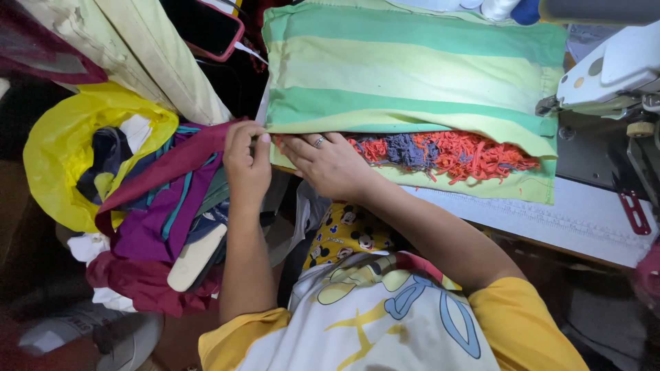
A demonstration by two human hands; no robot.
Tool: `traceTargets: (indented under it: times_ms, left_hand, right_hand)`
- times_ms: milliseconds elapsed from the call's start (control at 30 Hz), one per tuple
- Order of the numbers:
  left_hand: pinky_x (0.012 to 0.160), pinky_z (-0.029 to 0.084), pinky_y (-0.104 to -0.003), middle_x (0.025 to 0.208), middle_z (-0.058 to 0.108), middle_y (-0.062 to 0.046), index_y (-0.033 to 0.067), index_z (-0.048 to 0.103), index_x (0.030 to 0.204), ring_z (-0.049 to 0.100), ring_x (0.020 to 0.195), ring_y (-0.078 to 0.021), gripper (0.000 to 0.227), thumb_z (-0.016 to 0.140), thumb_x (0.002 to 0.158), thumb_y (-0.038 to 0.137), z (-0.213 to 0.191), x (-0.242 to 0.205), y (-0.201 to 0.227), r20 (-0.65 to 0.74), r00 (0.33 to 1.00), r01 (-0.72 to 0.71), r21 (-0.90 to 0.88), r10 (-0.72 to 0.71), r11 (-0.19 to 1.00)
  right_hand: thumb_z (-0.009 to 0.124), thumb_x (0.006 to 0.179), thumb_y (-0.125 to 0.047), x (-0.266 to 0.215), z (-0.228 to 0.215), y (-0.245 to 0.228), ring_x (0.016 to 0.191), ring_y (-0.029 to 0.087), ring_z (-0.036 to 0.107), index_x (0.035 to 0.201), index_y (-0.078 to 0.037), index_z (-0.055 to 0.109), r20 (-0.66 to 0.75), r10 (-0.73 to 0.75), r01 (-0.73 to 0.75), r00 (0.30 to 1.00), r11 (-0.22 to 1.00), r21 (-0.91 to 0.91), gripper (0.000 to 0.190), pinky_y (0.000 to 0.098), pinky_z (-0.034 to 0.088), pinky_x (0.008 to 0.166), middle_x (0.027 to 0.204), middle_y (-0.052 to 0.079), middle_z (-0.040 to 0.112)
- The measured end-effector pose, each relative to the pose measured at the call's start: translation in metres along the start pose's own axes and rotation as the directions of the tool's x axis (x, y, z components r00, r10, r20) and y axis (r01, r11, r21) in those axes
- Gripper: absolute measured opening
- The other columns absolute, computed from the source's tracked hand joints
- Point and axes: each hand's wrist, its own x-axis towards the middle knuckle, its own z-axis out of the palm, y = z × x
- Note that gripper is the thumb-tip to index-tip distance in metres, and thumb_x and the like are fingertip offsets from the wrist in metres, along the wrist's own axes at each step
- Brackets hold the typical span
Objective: The person is stuffing a green and yellow striped pillowcase with shredded fabric filler and then sewing the edge shut using an industrial sewing machine.
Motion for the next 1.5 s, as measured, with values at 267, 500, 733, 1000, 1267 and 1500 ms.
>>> traceTargets:
  times_ms: [267,500,733,1000,1267,1500]
  left_hand:
    - [0.085,0.051,-0.046,0.098,0.061,-0.008,0.0058,0.067,0.102,0.064,0.095,-0.0351,0.004,0.065,0.103,0.009,-0.007,-0.003,-0.015,0.113,0.991,-0.099,0.261,0.072,0.96]
    - [0.102,0.04,-0.06,0.134,0.058,-0.014,0.0075,0.069,0.128,0.051,0.123,-0.0417,0.052,0.085,0.078,0.013,-0.006,0.014,0.023,0.392,0.919,-0.075,0.252,-0.031,0.965]
    - [0.095,0.045,-0.049,0.102,0.06,0.001,0.0153,0.074,0.1,0.057,0.109,-0.0291,0.021,0.074,0.08,0.006,0.006,0.02,-0.023,0.37,0.929,-0.168,0.346,0.031,0.923]
    - [0.094,0.048,-0.05,0.109,0.062,-0.007,0.0148,0.072,0.108,0.062,0.108,-0.0329,0.037,0.08,0.072,0.007,0.022,-0.01,0.022,0.216,0.938,-0.296,0.091,0.272,0.951]
    - [0.093,0.051,-0.043,0.117,0.064,-0.008,0.0107,0.07,0.12,0.062,0.111,-0.0297,0.032,0.071,0.088,0.01,0.104,-0.028,0.061,0.326,0.843,-0.464,0.036,0.429,0.885]
    - [0.082,0.05,-0.046,0.11,0.06,-0.002,0.0179,0.07,0.113,0.06,0.101,-0.0297,0.044,0.084,0.073,0.028,0.112,-0.016,0.075,0.369,0.846,-0.451,0.112,0.385,0.885]
  right_hand:
    - [0.056,0.101,-0.029,-0.012,-0.003,0.009,0.107,0.029,0.06,0.128,-0.008,0.067,0.011,0.051,-0.05,0.999,0.998,-0.037,0.036,0.0434,0.044,0.082,0.127,0.006,0.063]
    - [0.056,0.099,-0.02,-0.021,-0.041,0.011,0.101,0.028,0.067,0.114,-0.011,0.076,-0.077,0.042,-0.04,0.996,0.999,0.032,0.026,0.0416,0.049,0.083,0.113,0.008,0.07]
    - [0.056,0.102,-0.014,-0.056,-0.052,0.038,0.089,0.027,0.063,0.102,-0.015,0.072,-0.108,0.072,-0.087,0.992,0.986,-0.139,0.016,0.0413,0.047,0.081,0.097,0.007,0.062]
    - [0.064,0.101,-0.026,-0.108,-0.105,0.073,0.096,0.021,0.069,0.116,-0.022,0.073,-0.07,0.357,-0.361,0.932,0.93,-0.063,0.017,0.0351,0.048,0.076,0.111,-0.001,0.068]
    - [0.076,0.079,-0.028,-0.118,-0.11,0.058,0.094,0.022,0.062,0.105,-0.025,0.069,-0.001,0.401,-0.387,0.916,0.884,-0.263,0.027,0.0383,0.045,0.081,0.101,-0.002,0.06]
    - [0.065,0.091,-0.024,-0.124,-0.117,0.064,0.092,0.018,0.059,0.093,-0.025,0.065,-0.097,0.386,-0.397,0.917,0.876,-0.275,0.002,0.0335,0.042,0.085,0.098,-0.005,0.058]
